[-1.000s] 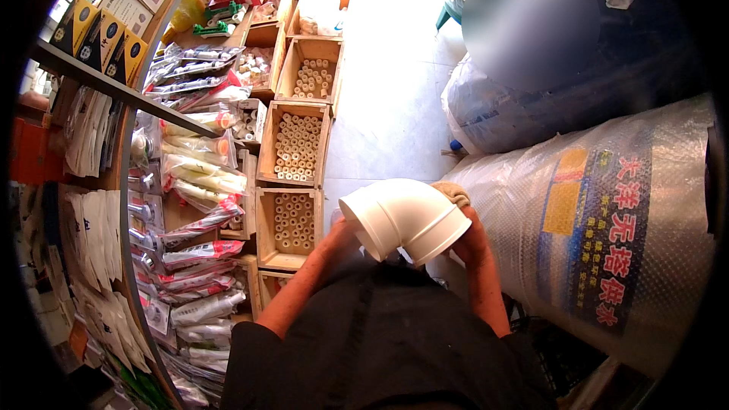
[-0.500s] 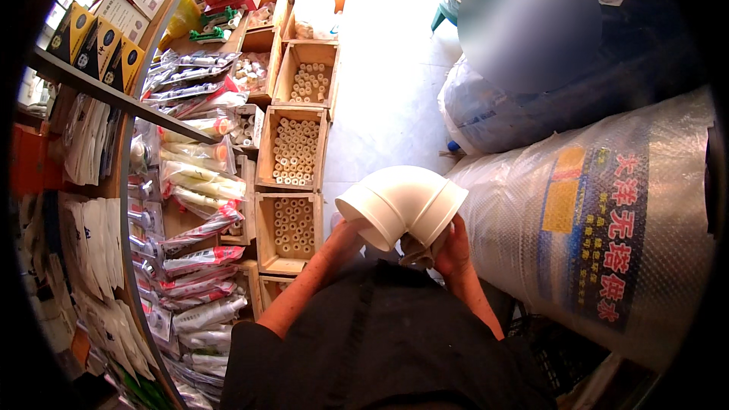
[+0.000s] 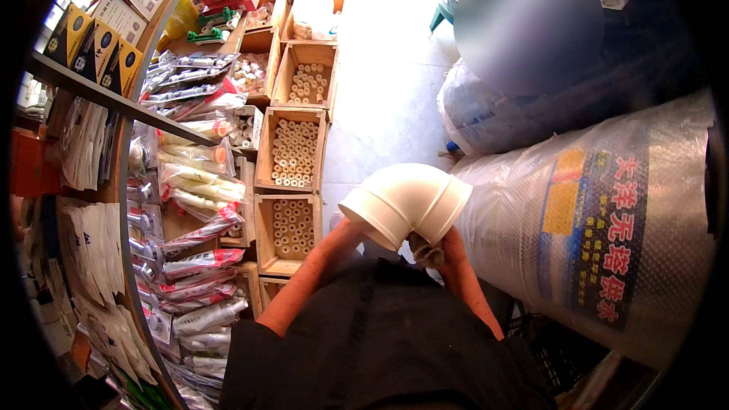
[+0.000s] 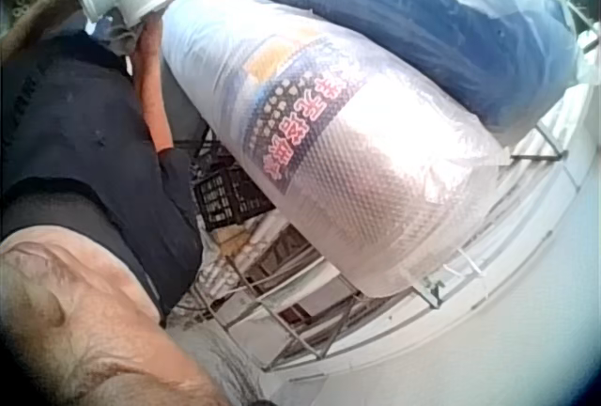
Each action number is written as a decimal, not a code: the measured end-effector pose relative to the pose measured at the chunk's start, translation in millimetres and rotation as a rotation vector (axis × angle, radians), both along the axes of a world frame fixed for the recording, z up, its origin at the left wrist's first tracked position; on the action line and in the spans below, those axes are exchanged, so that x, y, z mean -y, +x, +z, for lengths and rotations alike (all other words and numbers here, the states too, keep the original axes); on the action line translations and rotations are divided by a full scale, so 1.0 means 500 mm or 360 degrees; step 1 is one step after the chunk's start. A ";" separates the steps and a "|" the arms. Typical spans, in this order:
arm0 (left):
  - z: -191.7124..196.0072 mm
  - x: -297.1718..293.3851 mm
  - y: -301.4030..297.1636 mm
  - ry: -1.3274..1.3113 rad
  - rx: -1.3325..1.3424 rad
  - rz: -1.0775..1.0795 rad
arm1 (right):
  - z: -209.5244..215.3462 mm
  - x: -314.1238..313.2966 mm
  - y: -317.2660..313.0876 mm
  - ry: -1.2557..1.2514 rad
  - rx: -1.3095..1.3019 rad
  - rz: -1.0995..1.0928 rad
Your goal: The person picks up white plastic pipe fittings from a large pile of plastic bags and wipes them with a cloth. They handle the fittings one by one, rotating them to clean different surfaces, and then return them to the pile. The process is repeated for multiple fittings throughout the video.
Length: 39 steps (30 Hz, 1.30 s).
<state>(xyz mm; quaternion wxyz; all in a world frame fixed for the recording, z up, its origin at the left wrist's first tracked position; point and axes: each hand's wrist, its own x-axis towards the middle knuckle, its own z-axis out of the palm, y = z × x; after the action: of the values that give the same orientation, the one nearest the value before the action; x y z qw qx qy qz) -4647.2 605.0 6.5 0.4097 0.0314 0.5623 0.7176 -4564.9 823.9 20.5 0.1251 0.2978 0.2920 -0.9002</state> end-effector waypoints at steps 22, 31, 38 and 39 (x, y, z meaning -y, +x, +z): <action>0.067 0.047 -0.161 0.0397 0.0058 -0.0442 | 0.067 0.007 -0.101 0.0639 0.0087 0.0172; 0.037 0.072 -0.203 0.0215 -0.0173 -0.0330 | 0.016 0.045 -0.126 0.0391 0.0088 0.0140; 0.050 0.071 -0.252 0.0142 -0.0374 -0.0392 | 0.026 0.041 -0.161 0.0482 0.0126 0.0224; 0.046 0.067 -0.260 0.0139 -0.0357 -0.0399 | 0.027 0.034 -0.169 0.0488 0.0129 0.0186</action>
<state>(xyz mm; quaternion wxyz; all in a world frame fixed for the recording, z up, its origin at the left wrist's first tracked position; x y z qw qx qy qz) -4777.4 571.3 29.5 0.4287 0.1990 0.5645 0.6767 -4649.3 807.0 33.9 0.1420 0.3319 0.4376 -0.8235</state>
